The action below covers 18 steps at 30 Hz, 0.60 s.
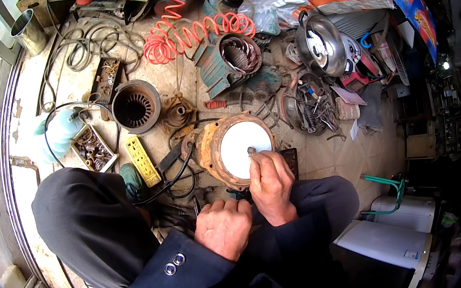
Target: The person sits on the floor and uses a hammer and a screwdriver to work on a circular mechanical part. They hammer a small metal piece into the center of the part, then use a screwdriver to tighten a screw. The person also handles small metal rings and other components from a nearby container.
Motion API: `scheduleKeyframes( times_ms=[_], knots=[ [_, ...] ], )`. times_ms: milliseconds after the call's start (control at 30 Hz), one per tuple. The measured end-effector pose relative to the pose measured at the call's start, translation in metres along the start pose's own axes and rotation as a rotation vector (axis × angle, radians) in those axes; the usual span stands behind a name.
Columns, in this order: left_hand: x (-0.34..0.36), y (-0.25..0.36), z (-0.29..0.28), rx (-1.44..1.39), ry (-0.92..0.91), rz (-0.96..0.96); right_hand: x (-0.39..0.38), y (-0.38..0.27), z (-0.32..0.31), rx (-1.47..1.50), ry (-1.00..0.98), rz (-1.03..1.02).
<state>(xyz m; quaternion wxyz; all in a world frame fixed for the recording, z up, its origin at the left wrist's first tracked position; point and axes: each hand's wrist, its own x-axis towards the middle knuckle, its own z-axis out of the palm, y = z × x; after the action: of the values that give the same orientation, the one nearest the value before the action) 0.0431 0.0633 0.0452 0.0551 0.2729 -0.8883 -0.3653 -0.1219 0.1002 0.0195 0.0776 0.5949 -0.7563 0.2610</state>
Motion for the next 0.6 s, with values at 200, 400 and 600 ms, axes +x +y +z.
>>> scheduleKeyframes(
  times_ms=[200, 400, 600],
  knots=[
    [0.0005, -0.0003, -0.0013, -0.002, 0.001, 0.003, 0.0008, 0.0016, -0.0001, -0.014, -0.013, -0.016],
    [0.0003, -0.0011, -0.0005, 0.005, -0.001, 0.003, 0.0004, 0.0025, 0.0007, -0.010, -0.025, -0.017],
    [0.0010, -0.0003, 0.0010, 0.023, 0.071, 0.022, -0.0017, 0.0020, 0.0018, 0.027, 0.035, 0.037]
  ],
)
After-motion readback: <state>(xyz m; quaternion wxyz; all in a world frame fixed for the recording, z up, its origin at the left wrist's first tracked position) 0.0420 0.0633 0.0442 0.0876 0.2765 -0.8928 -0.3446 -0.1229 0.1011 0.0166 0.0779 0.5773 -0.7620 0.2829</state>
